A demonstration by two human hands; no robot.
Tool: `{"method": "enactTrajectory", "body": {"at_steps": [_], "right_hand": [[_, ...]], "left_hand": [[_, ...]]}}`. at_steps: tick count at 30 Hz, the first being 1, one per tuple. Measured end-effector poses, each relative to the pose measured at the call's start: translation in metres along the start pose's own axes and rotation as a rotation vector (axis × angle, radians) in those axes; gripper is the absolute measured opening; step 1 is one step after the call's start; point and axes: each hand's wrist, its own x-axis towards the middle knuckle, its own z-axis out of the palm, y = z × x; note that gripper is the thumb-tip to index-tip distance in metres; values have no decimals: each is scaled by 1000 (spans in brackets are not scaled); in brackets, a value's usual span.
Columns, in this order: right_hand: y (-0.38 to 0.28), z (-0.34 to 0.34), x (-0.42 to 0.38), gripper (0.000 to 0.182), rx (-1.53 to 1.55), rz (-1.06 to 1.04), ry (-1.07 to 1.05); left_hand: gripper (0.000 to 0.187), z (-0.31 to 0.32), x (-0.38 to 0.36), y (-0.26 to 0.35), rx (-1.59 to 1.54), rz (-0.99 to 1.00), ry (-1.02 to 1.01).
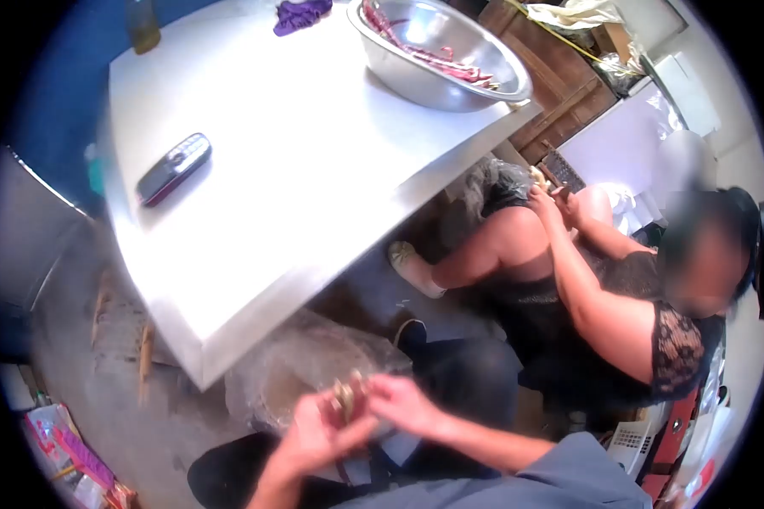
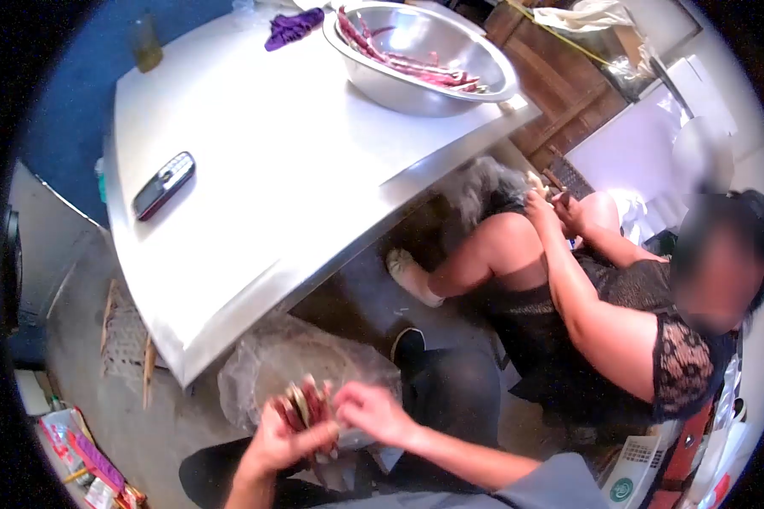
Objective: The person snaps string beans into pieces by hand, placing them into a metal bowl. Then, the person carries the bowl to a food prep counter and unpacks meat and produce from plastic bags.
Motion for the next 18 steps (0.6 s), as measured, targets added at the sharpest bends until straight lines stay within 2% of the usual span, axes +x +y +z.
{"method": "enactTrajectory", "body": {"at_steps": [1,2,3,4,5,6,7,8,9,11,12,14,16,17,18], "right_hand": [[-9,0,4,18,-78,-86,-39],[-15,0,7,19,-153,-170,-70],[-14,-4,12,19,-146,-140,-55],[-13,-9,17,20,-280,-131,-16],[-15,-15,21,21,-418,-129,8],[-19,-19,27,21,-416,-121,5],[-24,-21,33,20,-341,-58,91],[-31,-20,36,19,-262,2,177],[-40,-21,39,20,-147,84,168],[-49,-23,40,21,-33,63,120],[-49,-23,37,22,70,47,78],[-52,-31,28,25,100,97,-29],[-68,-33,21,25,359,362,99],[-78,-40,18,26,599,448,135],[-86,-51,14,26,680,470,159]], "left_hand": [[16,-6,8,-10,92,71,-73],[18,-8,16,-10,156,127,-115],[18,-13,22,-9,137,22,-155],[19,-19,26,-5,119,-78,-196],[19,-22,29,-2,108,-91,-206],[20,-25,33,2,28,-191,-239],[20,-28,35,7,-46,-293,-270],[20,-34,36,8,-40,-303,-266],[21,-41,38,7,-40,-243,-296],[19,-45,43,17,59,-147,-280],[16,-49,47,15,-1,-258,-352],[15,-33,44,36,-32,-281,-278],[16,-14,33,46,-46,-277,-209],[17,-5,25,61,-63,-265,-137],[17,1,13,77,-19,-266,-153]]}}
